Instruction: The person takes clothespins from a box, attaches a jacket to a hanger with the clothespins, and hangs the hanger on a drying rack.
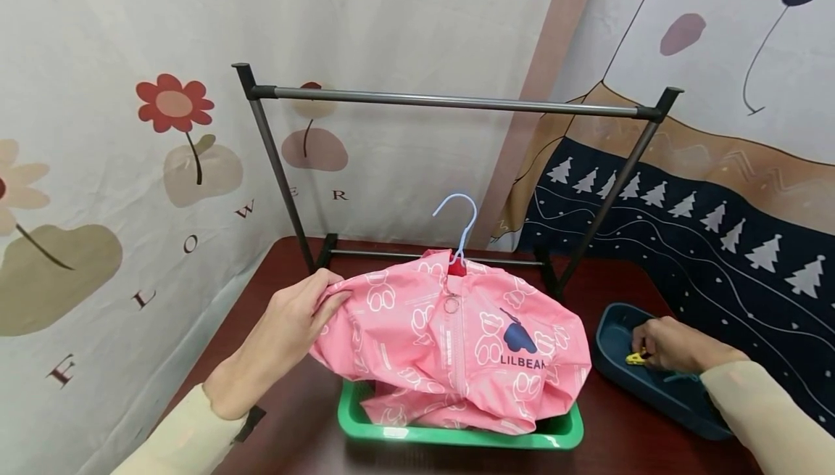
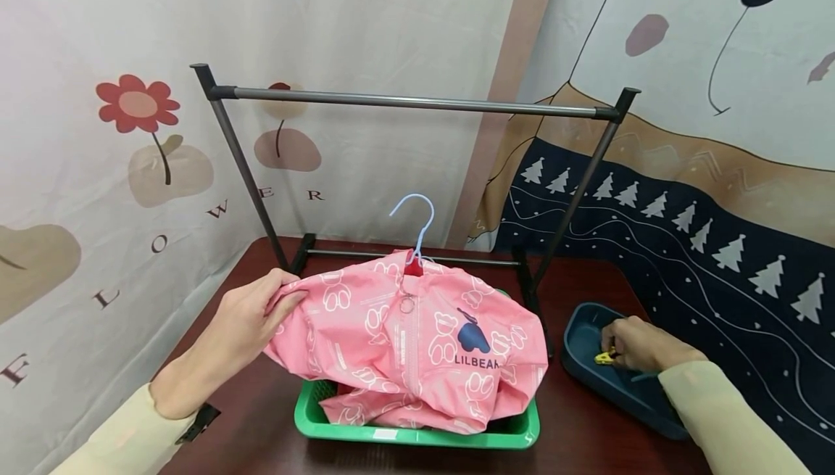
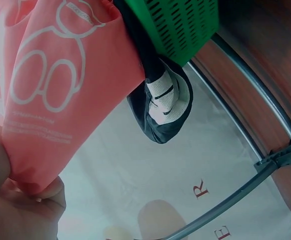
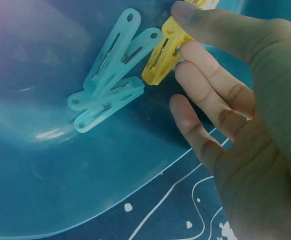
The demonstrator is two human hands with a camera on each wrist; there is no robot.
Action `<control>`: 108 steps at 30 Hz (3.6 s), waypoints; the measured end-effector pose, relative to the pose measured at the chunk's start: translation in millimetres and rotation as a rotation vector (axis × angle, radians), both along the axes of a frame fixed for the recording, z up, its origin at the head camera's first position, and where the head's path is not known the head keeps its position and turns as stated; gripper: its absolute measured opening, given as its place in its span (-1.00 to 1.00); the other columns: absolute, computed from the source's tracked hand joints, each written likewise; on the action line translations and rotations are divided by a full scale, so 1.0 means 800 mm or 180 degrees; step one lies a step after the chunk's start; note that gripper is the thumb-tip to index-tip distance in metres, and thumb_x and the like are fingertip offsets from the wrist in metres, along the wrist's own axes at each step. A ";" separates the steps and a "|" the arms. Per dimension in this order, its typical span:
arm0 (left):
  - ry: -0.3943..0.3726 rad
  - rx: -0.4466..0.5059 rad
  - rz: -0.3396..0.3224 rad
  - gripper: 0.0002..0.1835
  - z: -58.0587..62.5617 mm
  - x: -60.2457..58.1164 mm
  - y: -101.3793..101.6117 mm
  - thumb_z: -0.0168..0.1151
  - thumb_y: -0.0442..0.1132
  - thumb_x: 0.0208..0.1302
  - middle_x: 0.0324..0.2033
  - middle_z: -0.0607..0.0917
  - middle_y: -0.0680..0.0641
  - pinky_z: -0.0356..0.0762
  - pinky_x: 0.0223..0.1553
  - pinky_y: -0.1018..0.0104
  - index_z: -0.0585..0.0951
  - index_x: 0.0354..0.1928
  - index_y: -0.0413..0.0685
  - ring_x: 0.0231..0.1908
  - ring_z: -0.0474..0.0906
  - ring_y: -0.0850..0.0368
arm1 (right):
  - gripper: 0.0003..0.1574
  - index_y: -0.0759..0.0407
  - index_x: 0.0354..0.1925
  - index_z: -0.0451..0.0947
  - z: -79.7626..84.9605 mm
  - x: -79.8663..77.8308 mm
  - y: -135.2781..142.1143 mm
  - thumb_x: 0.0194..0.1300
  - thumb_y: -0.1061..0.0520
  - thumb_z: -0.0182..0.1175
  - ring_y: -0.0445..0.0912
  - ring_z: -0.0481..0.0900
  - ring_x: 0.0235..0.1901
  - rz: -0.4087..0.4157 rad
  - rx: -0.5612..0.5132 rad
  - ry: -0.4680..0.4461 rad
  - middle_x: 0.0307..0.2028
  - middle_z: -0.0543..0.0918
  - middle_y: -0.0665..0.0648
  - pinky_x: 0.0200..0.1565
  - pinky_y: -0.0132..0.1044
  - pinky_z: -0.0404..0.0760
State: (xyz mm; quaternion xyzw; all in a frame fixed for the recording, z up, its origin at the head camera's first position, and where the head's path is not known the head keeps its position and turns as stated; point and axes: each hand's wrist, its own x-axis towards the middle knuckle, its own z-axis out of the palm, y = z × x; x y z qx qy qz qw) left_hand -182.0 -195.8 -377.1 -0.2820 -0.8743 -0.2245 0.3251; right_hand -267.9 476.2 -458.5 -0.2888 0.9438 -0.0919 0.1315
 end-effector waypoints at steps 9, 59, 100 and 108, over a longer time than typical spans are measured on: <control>0.0021 0.0003 -0.0040 -0.54 0.000 0.001 -0.001 0.66 -0.36 0.11 -0.31 0.72 0.10 0.76 -0.21 0.40 0.62 -0.01 -0.04 -0.36 0.59 0.33 | -0.70 -0.12 -0.28 0.70 0.003 0.008 0.000 0.17 0.28 0.51 -0.38 0.34 -0.42 -0.0204 -0.0043 0.0144 -0.38 0.53 -0.12 -0.37 -0.39 0.43; 0.0626 -0.0046 -0.0305 -0.55 -0.008 -0.017 -0.012 0.16 0.17 0.56 -0.31 0.74 0.08 0.72 -0.26 0.33 0.73 -0.07 -0.08 -0.36 0.56 0.22 | -0.29 -0.02 0.09 0.75 0.164 0.062 -0.159 -0.05 0.34 0.69 -0.37 0.54 -0.24 -0.0165 -0.1464 0.2459 -0.09 0.71 -0.11 -0.08 -0.75 0.49; 0.0545 -0.0109 -0.0346 -0.58 -0.006 -0.016 -0.012 0.26 0.09 0.51 -0.24 0.77 -0.03 0.79 -0.12 0.15 0.72 -0.02 -0.15 -0.29 0.66 0.15 | -0.35 0.06 0.16 0.69 0.246 0.062 -0.356 0.10 0.27 0.66 -0.27 0.63 -0.15 0.0948 -0.2267 0.1928 -0.07 0.70 -0.06 -0.02 -0.49 0.68; 0.0409 -0.0157 -0.0420 -0.66 -0.003 -0.014 -0.012 0.48 -0.09 0.38 -0.18 0.77 -0.04 0.78 -0.06 0.15 0.71 0.03 -0.16 -0.23 0.68 0.15 | -0.47 0.05 0.08 0.69 0.249 0.060 -0.385 0.17 0.24 0.63 -0.28 0.66 -0.15 0.0965 -0.2379 0.1730 -0.09 0.71 -0.11 -0.06 -0.34 0.75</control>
